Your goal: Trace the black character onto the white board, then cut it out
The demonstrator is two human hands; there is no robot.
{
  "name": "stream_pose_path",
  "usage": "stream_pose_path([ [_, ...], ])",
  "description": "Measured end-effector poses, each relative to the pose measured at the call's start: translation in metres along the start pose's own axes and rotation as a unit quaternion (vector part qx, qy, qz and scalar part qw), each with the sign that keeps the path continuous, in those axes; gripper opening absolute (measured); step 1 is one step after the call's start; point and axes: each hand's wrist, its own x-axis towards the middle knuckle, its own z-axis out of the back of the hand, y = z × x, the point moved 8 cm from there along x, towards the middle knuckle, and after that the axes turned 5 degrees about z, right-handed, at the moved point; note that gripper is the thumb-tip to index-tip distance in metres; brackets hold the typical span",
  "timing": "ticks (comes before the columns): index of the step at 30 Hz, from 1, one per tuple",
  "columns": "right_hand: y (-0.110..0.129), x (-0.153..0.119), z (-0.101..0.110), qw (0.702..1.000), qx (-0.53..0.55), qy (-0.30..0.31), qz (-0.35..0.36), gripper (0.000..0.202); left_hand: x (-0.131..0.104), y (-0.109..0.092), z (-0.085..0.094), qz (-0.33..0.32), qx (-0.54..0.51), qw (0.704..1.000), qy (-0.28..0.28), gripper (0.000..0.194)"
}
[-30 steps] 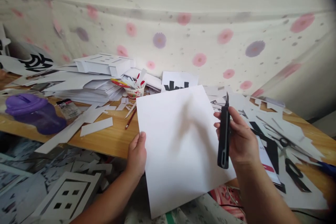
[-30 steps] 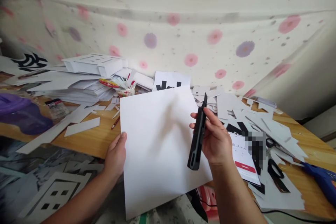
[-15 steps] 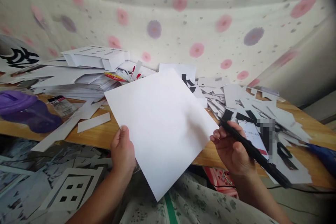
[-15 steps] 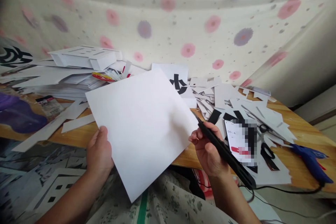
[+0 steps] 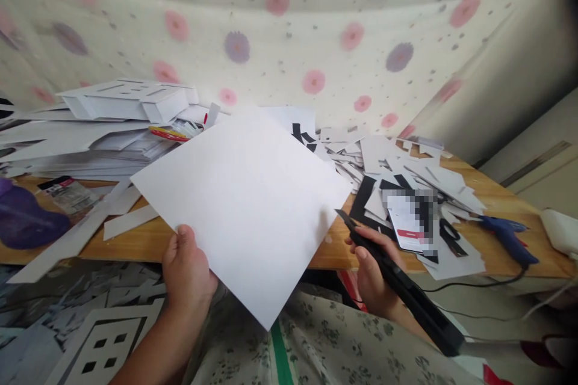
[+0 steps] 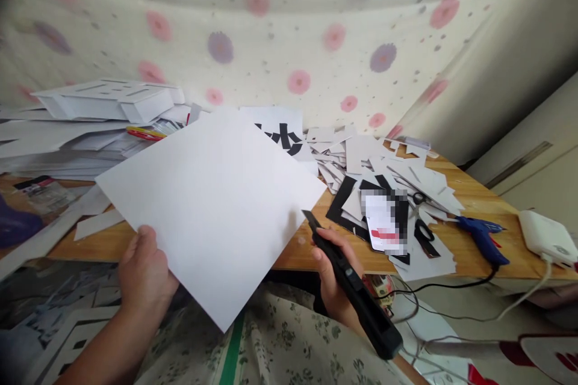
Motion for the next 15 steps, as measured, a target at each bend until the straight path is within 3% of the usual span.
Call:
stream_pose_path([
  [4, -0.002, -0.019, -0.02, 0.994, 0.089, 0.012, -0.057, 0.03, -0.012, 0.002, -0.012, -0.003, -0.037, 0.999, 0.037, 0.022],
  [8, -0.001, -0.023, -0.037, 0.989, 0.139, -0.005, -0.055, 0.029, -0.028, 0.006, -0.03, -0.002, -0.056, 0.992, 0.117, 0.03],
  [15, -0.011, -0.027, -0.031, 0.997, 0.077, -0.007, -0.009, 0.032, -0.047, 0.036, -0.039, 0.098, -0.086, 0.977, 0.167, 0.036],
])
